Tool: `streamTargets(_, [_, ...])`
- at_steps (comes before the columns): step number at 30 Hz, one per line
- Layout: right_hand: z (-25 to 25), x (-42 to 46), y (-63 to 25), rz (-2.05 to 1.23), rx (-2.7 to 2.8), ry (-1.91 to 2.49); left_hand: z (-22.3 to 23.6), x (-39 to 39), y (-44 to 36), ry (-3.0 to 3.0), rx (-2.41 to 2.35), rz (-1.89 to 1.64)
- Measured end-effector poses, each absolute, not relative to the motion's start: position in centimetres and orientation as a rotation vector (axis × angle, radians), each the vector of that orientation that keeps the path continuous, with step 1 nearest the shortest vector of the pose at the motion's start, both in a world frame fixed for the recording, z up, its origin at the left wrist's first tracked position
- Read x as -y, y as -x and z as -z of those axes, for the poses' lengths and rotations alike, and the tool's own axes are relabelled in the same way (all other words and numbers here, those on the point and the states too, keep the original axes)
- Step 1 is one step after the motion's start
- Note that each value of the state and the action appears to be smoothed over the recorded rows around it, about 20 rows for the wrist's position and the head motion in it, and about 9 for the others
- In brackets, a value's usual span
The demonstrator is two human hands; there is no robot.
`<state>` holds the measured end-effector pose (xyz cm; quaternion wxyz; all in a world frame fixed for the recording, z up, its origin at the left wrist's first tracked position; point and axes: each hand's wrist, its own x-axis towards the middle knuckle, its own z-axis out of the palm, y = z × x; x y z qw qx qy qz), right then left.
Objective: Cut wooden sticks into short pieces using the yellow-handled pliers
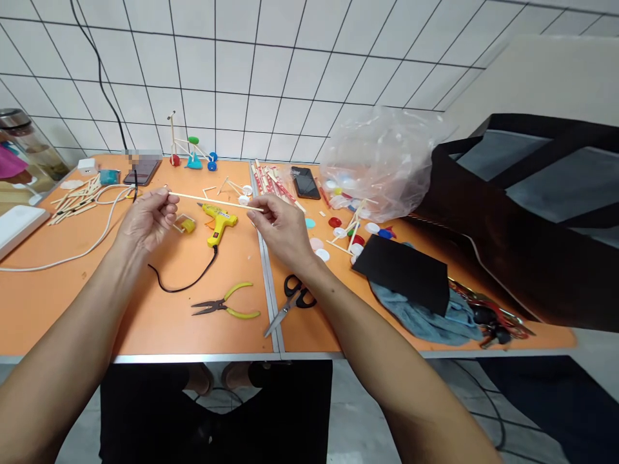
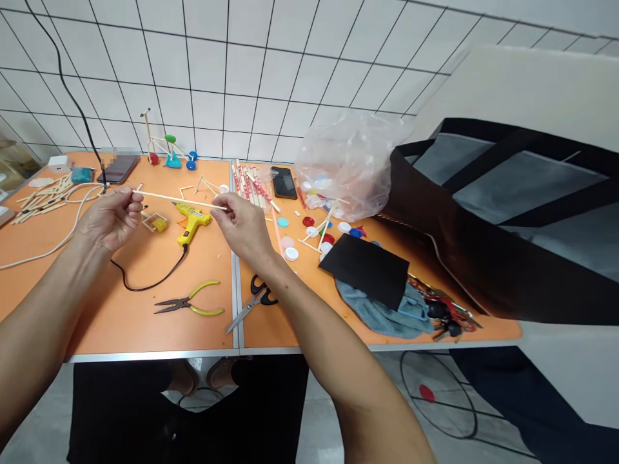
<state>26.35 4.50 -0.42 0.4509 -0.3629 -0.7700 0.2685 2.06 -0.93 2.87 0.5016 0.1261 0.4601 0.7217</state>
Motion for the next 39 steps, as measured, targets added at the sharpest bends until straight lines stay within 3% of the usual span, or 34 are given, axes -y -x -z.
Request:
streamTargets(19, [0.4, -5.1, -27.0, -0.658, 2.02, 0.967, -1.8, 0.4, -1.9, -0.561, -0.879, -1.725])
streamTargets(29, [0.8, -2.6, -24.8, -0.765, 2.13, 0.913, -0.4, 0.4, -3.1, -0.796, -1.005, -1.633])
streamTargets(33, [0.6, -3.1, -24.9, -0.847, 2.185, 0.882, -1.0, 0.3, -1.5, -0.76, -1.049, -1.771])
streamTargets(39, [-1.3, -5.7, -27.6, -0.634, 1.969, 1.073, -2.3, 0.3, 0.9, -0.62, -1.093, -1.863])
